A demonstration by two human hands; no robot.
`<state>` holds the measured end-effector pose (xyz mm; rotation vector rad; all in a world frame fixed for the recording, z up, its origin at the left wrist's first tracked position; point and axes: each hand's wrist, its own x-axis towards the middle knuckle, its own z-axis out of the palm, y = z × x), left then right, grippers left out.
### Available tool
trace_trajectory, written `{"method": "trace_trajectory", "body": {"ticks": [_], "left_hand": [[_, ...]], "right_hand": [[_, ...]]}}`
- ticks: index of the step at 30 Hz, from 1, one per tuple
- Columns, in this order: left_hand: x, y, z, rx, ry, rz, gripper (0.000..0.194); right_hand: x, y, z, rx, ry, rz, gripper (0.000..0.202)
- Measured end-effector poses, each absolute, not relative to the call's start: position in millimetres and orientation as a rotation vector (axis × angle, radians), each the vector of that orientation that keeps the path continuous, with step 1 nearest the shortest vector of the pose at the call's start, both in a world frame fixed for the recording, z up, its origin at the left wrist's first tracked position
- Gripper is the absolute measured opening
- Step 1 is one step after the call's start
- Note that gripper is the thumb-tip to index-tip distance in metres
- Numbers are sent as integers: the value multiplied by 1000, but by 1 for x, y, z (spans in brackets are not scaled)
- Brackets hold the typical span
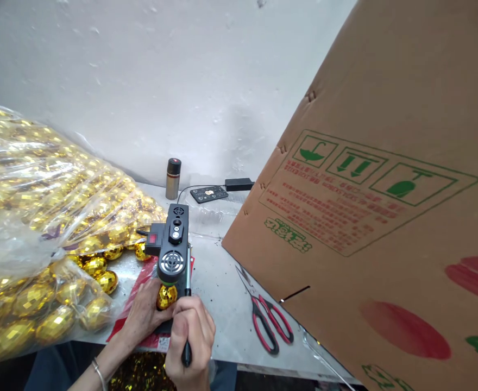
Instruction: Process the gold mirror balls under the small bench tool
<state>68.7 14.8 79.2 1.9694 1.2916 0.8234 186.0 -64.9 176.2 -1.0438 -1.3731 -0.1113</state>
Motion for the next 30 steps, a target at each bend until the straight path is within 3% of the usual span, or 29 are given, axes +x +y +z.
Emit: {"method": "trace_trajectory", "body": {"ticks": [6,30], "left_hand": [[70,15,76,1988,1278,797,28],[76,13,67,1989,1285,858,36]], "right_hand": [[180,-62,147,-1112,-1245,-193,35],[174,-48,127,-994,-1125,-240,38]]}}
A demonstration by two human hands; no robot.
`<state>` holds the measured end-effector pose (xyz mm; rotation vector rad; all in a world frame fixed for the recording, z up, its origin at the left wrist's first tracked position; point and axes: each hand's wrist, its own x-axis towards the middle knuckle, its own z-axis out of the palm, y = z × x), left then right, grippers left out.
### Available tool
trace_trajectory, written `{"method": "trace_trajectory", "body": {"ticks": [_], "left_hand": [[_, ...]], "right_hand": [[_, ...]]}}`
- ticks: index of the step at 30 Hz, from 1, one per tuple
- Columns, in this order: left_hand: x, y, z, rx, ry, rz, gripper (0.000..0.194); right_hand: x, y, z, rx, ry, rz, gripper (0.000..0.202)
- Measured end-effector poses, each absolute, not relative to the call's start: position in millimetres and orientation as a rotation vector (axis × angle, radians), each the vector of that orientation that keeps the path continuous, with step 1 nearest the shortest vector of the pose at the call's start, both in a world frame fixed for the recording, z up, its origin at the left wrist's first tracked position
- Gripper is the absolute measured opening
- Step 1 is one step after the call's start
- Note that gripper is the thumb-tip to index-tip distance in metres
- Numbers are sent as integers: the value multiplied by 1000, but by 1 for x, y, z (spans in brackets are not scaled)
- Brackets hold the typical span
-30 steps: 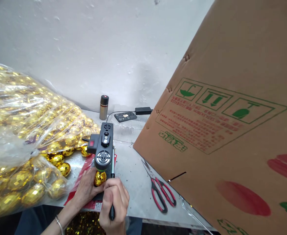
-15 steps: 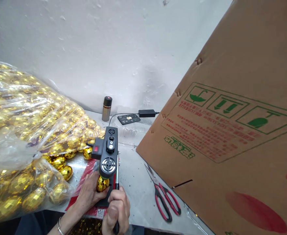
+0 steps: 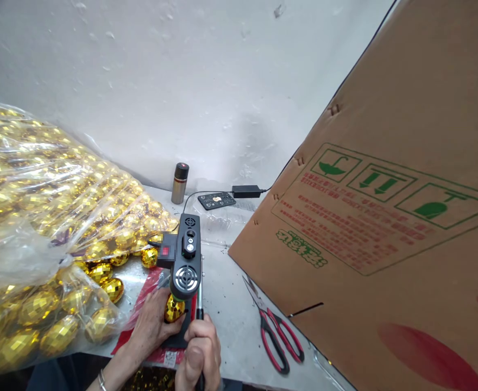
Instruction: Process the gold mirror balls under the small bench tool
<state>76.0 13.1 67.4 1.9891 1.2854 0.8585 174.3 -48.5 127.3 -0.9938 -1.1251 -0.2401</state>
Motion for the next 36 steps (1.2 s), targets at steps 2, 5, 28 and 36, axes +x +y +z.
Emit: {"method": "trace_trajectory", "body": {"ticks": [2,5,28,36], "left_hand": [[76,13,67,2007,1283,851,35],[77,13,61,2039,1280,869,37],[81,15,39,2138,1296,984,46],[80,15,43,2122,1289,967,46]], "right_hand": [[175,-48,126,-997,-1119,-243,39],[176,-48,122,-1014,-1112,-239,39],[182,-49,106,-1032,-1111,-248,43],[178,-51,102,-1037,-1121,-263,41]]}}
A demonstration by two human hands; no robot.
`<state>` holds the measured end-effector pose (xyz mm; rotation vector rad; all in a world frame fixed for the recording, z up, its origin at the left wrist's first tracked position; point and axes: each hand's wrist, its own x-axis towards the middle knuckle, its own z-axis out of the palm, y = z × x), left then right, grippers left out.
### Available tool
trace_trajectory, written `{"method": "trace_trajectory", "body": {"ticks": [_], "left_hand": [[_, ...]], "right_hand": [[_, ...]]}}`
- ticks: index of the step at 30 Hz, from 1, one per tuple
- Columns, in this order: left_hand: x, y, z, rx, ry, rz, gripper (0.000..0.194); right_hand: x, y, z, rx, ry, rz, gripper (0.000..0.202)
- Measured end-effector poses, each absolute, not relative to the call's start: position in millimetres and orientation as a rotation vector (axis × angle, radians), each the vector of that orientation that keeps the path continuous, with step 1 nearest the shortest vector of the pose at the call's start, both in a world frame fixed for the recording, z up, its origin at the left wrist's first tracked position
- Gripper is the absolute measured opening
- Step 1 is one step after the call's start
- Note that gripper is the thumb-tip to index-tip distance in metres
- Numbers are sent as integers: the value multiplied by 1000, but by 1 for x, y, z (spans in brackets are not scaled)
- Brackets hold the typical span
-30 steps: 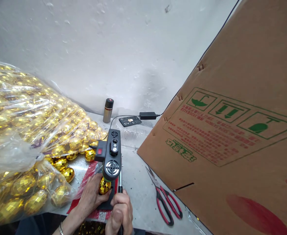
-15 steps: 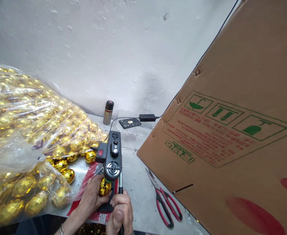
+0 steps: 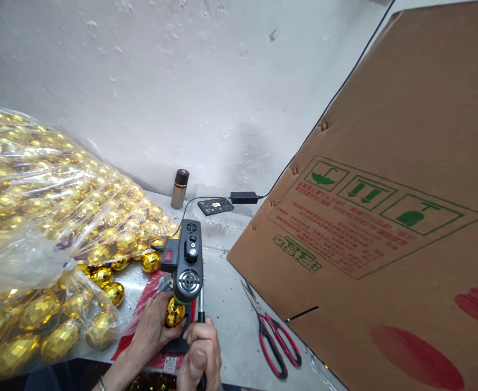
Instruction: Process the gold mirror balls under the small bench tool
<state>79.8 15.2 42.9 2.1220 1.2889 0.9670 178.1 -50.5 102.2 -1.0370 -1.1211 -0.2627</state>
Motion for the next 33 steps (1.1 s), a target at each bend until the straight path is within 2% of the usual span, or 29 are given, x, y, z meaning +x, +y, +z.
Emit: {"method": "trace_trajectory", "body": {"ticks": [6,11,14,18,22,26,27,31,33], "left_hand": [[82,13,45,2117,1328,943,45],[80,14,47,2117,1318,946,43],[80,16,50,2114,1303,944,42],[74,10,46,2122,1293,998,45],[46,-19,28,2217,1165,1033,56],[17,-33,23,2296,1101,952,82],[15,-27,28,2282,1129,965,83],[32,26,68,2120,1448,1135,47],[46,58,88,2079,1657,1062,44]], "right_hand": [[174,-51,88,-1025,-1125,-273,37],[191,-51,83,-1028,-1424,-374,34],[191,-57,108,-1031,-1384,-291,35],[186,-63,174,-1089,-1219,-55,34],[188,-61,213,-1123,-1278,9,32],[185,-60,202,-1063,-1273,-17,33],[184,-61,196,-1052,-1269,-20,33],[182,-63,182,-1039,-1282,-40,35],[183,-63,181,-1050,-1297,-44,35]]}}
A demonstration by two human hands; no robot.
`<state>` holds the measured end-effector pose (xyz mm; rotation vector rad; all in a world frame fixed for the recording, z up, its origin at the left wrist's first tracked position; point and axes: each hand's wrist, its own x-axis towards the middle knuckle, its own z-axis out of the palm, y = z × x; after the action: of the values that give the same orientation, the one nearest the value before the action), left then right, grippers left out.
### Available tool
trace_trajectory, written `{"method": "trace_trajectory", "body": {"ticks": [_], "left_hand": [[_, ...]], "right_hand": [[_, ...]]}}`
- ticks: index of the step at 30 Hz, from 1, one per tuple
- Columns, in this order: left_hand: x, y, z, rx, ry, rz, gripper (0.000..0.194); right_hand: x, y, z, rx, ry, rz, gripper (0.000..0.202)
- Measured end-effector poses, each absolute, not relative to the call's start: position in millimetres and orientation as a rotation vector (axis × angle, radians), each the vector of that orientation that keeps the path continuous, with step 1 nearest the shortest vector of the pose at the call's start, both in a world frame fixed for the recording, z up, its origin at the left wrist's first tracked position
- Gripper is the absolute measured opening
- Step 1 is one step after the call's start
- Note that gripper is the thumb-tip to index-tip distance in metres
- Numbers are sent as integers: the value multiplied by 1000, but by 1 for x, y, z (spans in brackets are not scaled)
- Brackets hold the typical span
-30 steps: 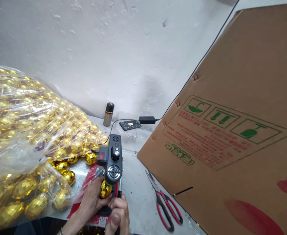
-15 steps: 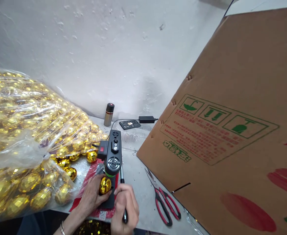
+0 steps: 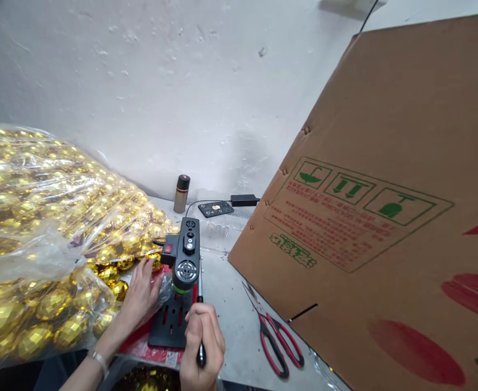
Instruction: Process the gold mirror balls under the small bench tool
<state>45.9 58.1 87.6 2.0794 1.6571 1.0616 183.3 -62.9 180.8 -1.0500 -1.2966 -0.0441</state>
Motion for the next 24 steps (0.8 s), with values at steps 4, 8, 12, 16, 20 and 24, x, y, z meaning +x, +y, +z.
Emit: {"method": "trace_trajectory", "body": {"ticks": [4,8,12,16,20,24], "left_hand": [[63,101,104,1957,1861,733,44],[64,110,102,1964,1788,723,47],[50,91,106,1807,1644,870,50],[34,51,105,1280,1297,1038,70],[31,13,90,1112,1171,1006,80],[40,-3,68,1372,1320,1049,68]], "right_hand": [[183,-62,181,-1063,-1294,-45,34],[181,-63,187,-1050,-1296,-46,34],[180,-64,201,-1074,-1294,-33,33],[180,-61,219,-1102,-1271,-37,32],[179,-57,228,-1093,-1254,-45,33],[180,-58,228,-1084,-1271,-37,33]]}}
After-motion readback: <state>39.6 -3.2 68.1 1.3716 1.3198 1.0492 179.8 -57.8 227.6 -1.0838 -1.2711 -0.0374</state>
